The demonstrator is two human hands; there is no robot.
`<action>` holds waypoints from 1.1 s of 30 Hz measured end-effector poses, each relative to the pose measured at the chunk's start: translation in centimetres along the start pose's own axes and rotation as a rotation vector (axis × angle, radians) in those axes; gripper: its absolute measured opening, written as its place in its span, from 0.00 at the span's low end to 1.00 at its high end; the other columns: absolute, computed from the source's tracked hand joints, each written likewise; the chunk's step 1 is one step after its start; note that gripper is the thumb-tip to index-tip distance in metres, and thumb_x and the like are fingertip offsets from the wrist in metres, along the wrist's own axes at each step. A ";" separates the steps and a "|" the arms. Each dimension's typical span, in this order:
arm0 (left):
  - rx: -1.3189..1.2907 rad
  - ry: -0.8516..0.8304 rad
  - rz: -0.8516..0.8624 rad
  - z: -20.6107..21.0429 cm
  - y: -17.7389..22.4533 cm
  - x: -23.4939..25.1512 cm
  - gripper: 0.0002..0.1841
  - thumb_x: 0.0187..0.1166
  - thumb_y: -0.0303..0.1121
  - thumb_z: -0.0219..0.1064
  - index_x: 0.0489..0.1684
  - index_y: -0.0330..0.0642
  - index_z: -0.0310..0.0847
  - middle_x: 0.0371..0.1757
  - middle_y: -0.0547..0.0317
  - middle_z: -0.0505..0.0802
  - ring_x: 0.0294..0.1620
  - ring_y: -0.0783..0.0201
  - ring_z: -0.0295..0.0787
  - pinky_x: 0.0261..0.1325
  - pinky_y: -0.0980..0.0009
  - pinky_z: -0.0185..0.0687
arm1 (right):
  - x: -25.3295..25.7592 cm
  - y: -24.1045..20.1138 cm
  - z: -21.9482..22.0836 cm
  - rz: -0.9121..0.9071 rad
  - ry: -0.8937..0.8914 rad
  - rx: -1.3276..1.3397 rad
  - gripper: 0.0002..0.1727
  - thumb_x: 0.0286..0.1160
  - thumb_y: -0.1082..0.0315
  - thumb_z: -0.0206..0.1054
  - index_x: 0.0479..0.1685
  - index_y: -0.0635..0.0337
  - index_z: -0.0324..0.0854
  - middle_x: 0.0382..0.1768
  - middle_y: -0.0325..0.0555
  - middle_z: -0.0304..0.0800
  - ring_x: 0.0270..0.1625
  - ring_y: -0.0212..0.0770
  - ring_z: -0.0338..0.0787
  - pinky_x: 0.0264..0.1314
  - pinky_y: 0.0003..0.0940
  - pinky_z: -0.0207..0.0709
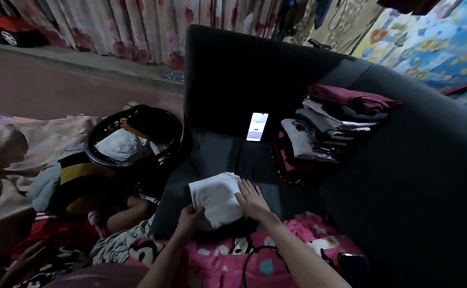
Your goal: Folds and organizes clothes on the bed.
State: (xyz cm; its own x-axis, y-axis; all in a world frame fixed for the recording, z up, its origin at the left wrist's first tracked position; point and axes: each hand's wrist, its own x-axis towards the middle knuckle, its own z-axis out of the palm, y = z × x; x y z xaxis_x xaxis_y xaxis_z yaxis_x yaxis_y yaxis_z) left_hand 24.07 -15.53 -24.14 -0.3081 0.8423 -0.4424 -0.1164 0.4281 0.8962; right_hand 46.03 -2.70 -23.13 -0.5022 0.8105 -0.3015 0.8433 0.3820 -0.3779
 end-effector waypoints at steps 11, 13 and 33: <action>-0.026 -0.007 -0.125 0.0 1.0 0.0 0.12 0.88 0.29 0.60 0.60 0.28 0.79 0.44 0.47 0.89 0.41 0.62 0.87 0.48 0.65 0.85 | 7.8 0.2 -11.6 0.186 0.516 0.236 0.48 0.84 0.68 0.61 0.98 0.54 0.30 0.77 0.76 0.73 0.67 0.72 0.86 0.67 0.69 0.80; -0.045 -0.011 -0.130 0.0 0.8 0.2 0.13 0.87 0.28 0.60 0.61 0.27 0.78 0.44 0.46 0.89 0.41 0.62 0.88 0.48 0.64 0.86 | 9.7 0.8 -13.3 0.162 0.603 0.235 0.50 0.81 0.73 0.63 0.98 0.58 0.30 0.86 0.76 0.59 0.82 0.73 0.73 0.79 0.66 0.71; -0.032 0.014 -0.181 0.2 0.9 0.5 0.12 0.87 0.28 0.61 0.60 0.31 0.79 0.42 0.50 0.90 0.39 0.65 0.89 0.46 0.67 0.87 | 16.7 3.7 -16.4 0.195 0.627 0.061 0.55 0.73 0.78 0.67 0.98 0.58 0.32 0.84 0.72 0.63 0.78 0.71 0.76 0.75 0.62 0.75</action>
State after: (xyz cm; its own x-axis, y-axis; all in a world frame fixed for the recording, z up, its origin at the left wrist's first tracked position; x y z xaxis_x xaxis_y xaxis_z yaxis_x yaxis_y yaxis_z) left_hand 24.02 -14.66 -23.60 -0.2923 0.7477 -0.5962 -0.2013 0.5614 0.8027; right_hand 43.94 19.51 -15.26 -0.1197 0.9744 0.1904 0.8858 0.1914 -0.4227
